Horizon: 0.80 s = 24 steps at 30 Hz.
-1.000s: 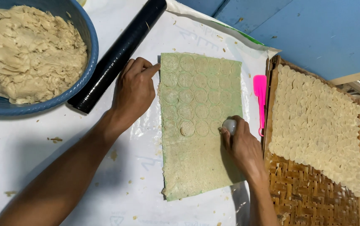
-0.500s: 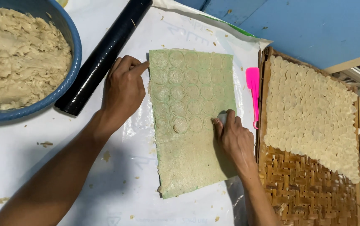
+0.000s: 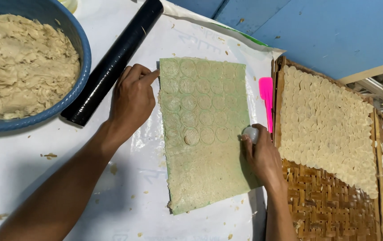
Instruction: Rolling out dough into a thin sheet and using a circular cutter to create uniform dough circles.
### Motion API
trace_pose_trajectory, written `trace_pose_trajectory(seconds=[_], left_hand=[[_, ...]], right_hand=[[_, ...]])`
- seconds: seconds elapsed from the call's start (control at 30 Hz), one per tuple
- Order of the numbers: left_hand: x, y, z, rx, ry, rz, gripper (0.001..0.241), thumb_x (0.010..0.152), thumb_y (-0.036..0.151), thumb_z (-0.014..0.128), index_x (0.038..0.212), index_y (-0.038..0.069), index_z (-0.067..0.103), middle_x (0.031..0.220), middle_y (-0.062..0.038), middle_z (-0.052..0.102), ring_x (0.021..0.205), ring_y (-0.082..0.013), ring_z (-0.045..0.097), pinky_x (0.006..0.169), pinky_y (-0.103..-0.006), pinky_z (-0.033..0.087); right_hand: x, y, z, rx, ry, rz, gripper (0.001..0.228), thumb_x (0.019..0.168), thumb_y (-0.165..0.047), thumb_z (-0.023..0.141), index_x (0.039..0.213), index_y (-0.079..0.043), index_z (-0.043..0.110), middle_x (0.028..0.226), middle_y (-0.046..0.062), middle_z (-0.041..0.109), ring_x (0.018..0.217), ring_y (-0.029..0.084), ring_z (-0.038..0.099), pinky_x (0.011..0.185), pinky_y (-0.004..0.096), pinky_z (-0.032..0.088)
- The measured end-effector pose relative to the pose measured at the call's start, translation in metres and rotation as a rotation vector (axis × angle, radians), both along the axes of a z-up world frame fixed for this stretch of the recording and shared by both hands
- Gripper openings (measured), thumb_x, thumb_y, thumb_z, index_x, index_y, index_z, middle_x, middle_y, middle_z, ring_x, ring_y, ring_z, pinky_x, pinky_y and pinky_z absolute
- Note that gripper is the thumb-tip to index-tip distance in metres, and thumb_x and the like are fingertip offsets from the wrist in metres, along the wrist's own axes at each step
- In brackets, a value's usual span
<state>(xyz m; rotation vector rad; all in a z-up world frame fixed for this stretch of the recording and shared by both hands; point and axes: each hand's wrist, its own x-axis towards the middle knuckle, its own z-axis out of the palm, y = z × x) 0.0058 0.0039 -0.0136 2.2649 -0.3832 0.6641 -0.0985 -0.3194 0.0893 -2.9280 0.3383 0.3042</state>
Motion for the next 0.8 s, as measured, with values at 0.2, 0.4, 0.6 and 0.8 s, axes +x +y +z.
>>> trace_pose_trajectory(seconds=[0.2, 0.4, 0.6, 0.8], left_hand=[[-0.004, 0.001, 0.012, -0.003, 0.012, -0.013, 0.038, 0.086, -0.016, 0.060, 0.116, -0.003, 0.077, 0.094, -0.013, 0.061, 0.085, -0.0292, 0.063, 0.078, -0.0390, 0.048], [-0.001, 0.000, 0.005, 0.012, 0.012, -0.020, 0.036, 0.086, -0.015, 0.060, 0.116, -0.003, 0.078, 0.094, -0.013, 0.061, 0.085, -0.0301, 0.063, 0.078, -0.0395, 0.048], [0.000, 0.002, 0.000, 0.015, 0.006, -0.021, 0.037, 0.087, -0.014, 0.060, 0.117, -0.002, 0.077, 0.095, -0.013, 0.061, 0.085, -0.0301, 0.062, 0.079, -0.0392, 0.048], [-0.010, 0.000, 0.024, -0.010, 0.050, -0.005, 0.033, 0.083, -0.016, 0.059, 0.108, -0.007, 0.078, 0.095, -0.011, 0.063, 0.081, -0.0215, 0.054, 0.076, -0.0343, 0.049]], right_hand=[[0.007, -0.003, -0.018, -0.217, 0.058, 0.008, 0.046, 0.109, -0.049, 0.030, 0.130, -0.009, 0.041, 0.103, 0.027, 0.068, 0.089, 0.056, 0.071, 0.083, 0.066, 0.054], [0.014, -0.019, -0.019, -0.267, 0.114, 0.107, 0.048, 0.107, -0.054, 0.032, 0.128, -0.012, 0.041, 0.104, 0.025, 0.068, 0.088, 0.056, 0.071, 0.081, 0.067, 0.054], [0.010, -0.006, -0.009, -0.107, 0.058, 0.054, 0.044, 0.107, -0.046, 0.036, 0.128, -0.008, 0.041, 0.102, 0.029, 0.068, 0.088, 0.059, 0.070, 0.079, 0.068, 0.053], [-0.083, 0.013, 0.015, 0.148, 0.326, -0.002, 0.036, 0.104, -0.028, 0.047, 0.135, -0.015, 0.038, 0.077, 0.013, 0.074, 0.048, 0.018, 0.065, 0.039, 0.031, 0.062]])
